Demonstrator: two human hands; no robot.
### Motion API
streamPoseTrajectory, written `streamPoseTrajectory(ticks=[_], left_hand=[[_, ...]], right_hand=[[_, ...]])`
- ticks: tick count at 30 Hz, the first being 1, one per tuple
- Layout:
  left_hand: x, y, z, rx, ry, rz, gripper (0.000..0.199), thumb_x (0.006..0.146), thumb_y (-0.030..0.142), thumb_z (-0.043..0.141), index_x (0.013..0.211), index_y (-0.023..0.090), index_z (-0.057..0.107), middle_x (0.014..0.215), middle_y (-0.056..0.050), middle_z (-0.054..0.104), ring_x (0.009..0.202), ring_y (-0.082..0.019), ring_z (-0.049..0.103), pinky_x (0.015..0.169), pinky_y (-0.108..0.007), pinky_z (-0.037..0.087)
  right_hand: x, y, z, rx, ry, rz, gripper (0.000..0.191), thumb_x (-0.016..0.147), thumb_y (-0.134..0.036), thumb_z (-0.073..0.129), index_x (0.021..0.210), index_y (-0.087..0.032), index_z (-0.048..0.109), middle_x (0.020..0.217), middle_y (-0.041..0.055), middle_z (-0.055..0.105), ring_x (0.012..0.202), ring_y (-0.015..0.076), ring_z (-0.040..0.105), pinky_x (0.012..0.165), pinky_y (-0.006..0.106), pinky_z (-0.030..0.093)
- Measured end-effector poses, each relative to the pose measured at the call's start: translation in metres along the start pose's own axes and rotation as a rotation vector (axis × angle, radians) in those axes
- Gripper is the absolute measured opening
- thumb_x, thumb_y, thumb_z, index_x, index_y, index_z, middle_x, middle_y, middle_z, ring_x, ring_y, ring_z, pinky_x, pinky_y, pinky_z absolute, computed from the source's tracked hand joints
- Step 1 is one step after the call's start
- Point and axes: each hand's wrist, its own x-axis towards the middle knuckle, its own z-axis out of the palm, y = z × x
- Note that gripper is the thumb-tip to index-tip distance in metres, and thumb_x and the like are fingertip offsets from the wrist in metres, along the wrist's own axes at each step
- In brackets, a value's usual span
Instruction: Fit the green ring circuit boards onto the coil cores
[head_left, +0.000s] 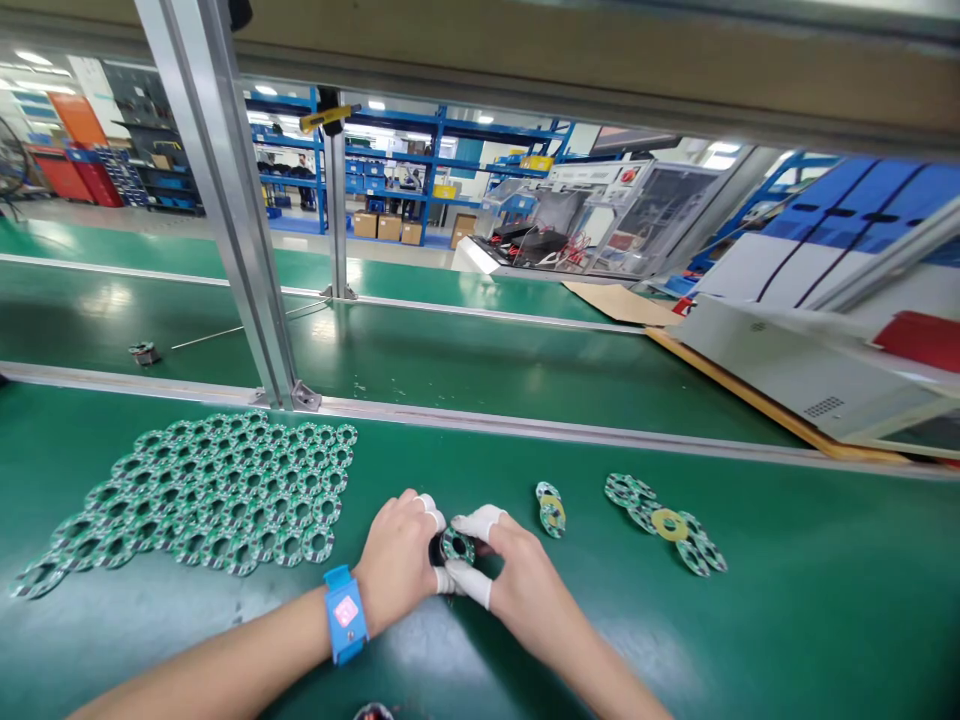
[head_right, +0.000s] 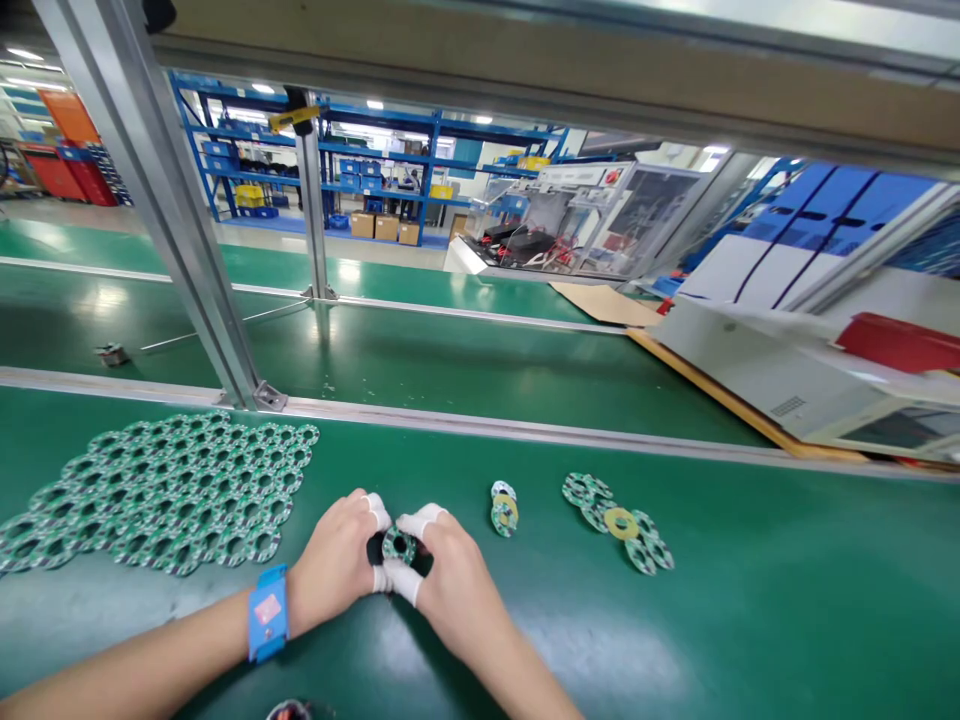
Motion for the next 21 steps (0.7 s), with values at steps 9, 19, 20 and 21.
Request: streamPoseTrajectory(ticks=[9, 19, 20, 21], left_hand=[[-0.005, 0.005, -0.028, -0.121, -0.065, 0.036, 0.037, 0.061, 0.038, 0.072, 0.088, 0.017, 0.06, 0.093, -0.006, 0.058, 0.089, -0.024, 0.05, 0.08, -0.035, 0.044], [-0.017, 0.013, -0.022, 0.18, -0.05, 0.427, 0.022, 0.085, 0.005, 0.041, 0.083, 0.014, 0.062, 0.086, -0.007, 0.062, 0.088, -0.021, 0.057, 0.083, -0.032, 0.049], [-0.018, 0.011, -0.019, 0.2, -0.02, 0.461, 0.021, 0.086, 0.007, 0.042, 0.083, 0.013, 0.062, 0.085, -0.008, 0.063, 0.09, -0.021, 0.057, 0.085, -0.032, 0.049], [-0.019, 0.009, -0.018, 0.213, 0.008, 0.487, 0.021, 0.086, 0.007, 0.042, 0.084, 0.012, 0.062, 0.086, -0.008, 0.063, 0.093, -0.022, 0.057, 0.088, -0.033, 0.048]], right_hand=[[-0.007, 0.013, 0.008, 0.248, 0.046, 0.032, 0.03, 0.071, -0.018, 0.061, 0.101, -0.019, 0.06, 0.099, 0.0081, 0.062, 0.089, 0.0228, 0.059, 0.078, 0.036, 0.051], [-0.011, 0.018, 0.005, 0.406, -0.048, 0.015, 0.031, 0.075, -0.016, 0.053, 0.106, -0.018, 0.057, 0.106, 0.0092, 0.061, 0.094, 0.0208, 0.059, 0.086, 0.038, 0.048], [-0.012, 0.017, 0.008, 0.384, -0.027, 0.019, 0.032, 0.075, -0.016, 0.052, 0.107, -0.018, 0.056, 0.107, 0.0094, 0.061, 0.095, 0.0208, 0.058, 0.087, 0.038, 0.048], [-0.015, 0.016, 0.011, 0.362, -0.002, 0.025, 0.034, 0.076, -0.016, 0.05, 0.109, -0.019, 0.055, 0.108, 0.0097, 0.06, 0.097, 0.021, 0.057, 0.089, 0.039, 0.047]])
